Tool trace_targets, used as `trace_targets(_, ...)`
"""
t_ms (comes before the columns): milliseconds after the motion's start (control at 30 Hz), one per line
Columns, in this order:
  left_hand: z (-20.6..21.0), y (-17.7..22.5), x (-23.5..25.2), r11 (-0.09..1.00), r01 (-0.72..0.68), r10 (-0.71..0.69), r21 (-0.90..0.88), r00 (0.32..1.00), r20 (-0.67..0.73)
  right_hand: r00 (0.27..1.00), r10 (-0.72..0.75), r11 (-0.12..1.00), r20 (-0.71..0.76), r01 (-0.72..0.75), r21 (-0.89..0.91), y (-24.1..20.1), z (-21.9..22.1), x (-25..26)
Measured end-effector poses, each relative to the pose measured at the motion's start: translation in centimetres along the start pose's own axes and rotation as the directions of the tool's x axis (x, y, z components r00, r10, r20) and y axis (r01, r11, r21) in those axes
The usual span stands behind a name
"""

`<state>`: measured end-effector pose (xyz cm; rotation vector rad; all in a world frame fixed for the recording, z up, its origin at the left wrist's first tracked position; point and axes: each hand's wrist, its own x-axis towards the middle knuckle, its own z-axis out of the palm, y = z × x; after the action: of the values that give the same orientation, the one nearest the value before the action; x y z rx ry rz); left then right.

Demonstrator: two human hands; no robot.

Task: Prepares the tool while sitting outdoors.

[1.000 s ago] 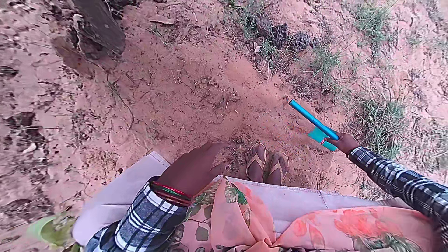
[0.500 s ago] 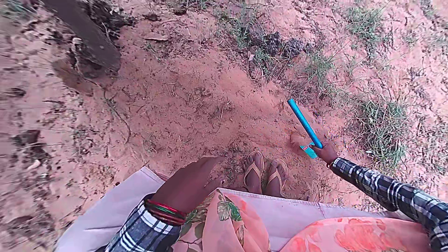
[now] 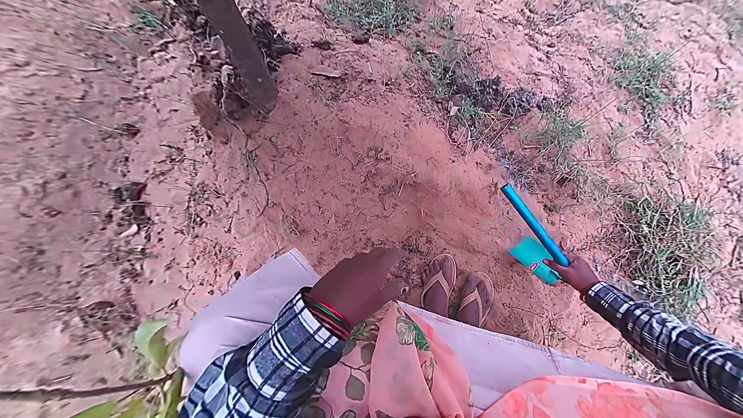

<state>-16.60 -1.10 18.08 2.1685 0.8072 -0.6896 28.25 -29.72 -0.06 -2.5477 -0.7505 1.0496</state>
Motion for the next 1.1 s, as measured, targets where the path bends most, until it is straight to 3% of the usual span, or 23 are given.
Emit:
trace_targets(100,0.1,-0.7,-0.3,0.998,-0.062,0.062,-0.012,0.997,-0.046,0.998,0.052,0.993,0.042,-0.047,-0.107,3.4,0.3,-0.8)
trace_targets(167,0.2,-1.1,0.2,0.998,-0.066,0.065,-0.012,0.997,-0.041,0.995,0.061,0.985,0.078,-0.048,-0.164,3.5,1.2,-0.4)
trace_targets(300,0.2,-1.0,1.6,1.000,-0.003,0.004,-0.005,0.999,0.047,0.986,0.003,0.984,0.165,0.026,-0.174,-4.0,3.8,1.1)
trace_targets(400,0.0,-0.9,1.7,1.000,0.028,-0.027,-0.010,0.996,0.081,0.965,-0.210,0.977,0.156,0.199,0.082,-11.2,4.9,0.5)
trace_targets(467,-0.1,-1.1,1.5,0.999,0.018,-0.017,-0.026,0.998,0.060,0.913,-0.396,0.882,0.096,0.348,0.318,-14.8,4.5,-0.3)
trace_targets(533,-0.3,-1.1,1.1,0.999,0.007,-0.006,-0.034,0.999,0.039,0.875,-0.482,0.806,0.050,0.421,0.417,-17.0,3.9,-1.0)
trace_targets(633,-0.7,-0.8,0.7,1.000,0.007,-0.006,-0.030,0.999,0.054,0.916,-0.398,0.856,0.044,0.354,0.376,-17.4,3.7,-1.6)
trace_targets(733,-0.5,-0.9,0.3,1.000,0.002,0.000,-0.029,0.998,0.066,0.983,-0.164,0.978,0.079,0.151,0.145,-14.6,4.6,-1.6)
trace_targets(833,-0.2,-1.4,-0.1,0.999,-0.024,0.026,-0.038,0.998,0.051,0.995,0.020,1.000,0.096,-0.020,-0.001,-10.6,6.1,-1.0)
trace_targets(933,-0.5,-1.5,-0.1,0.998,-0.041,0.043,-0.052,0.998,0.049,0.992,0.035,0.997,0.119,-0.026,-0.077,-8.3,7.5,0.0)
trace_targets(1100,-0.2,-1.1,1.1,0.999,-0.013,0.015,-0.030,0.996,0.090,0.983,-0.096,0.979,0.156,0.122,-0.164,-9.2,10.0,0.9)
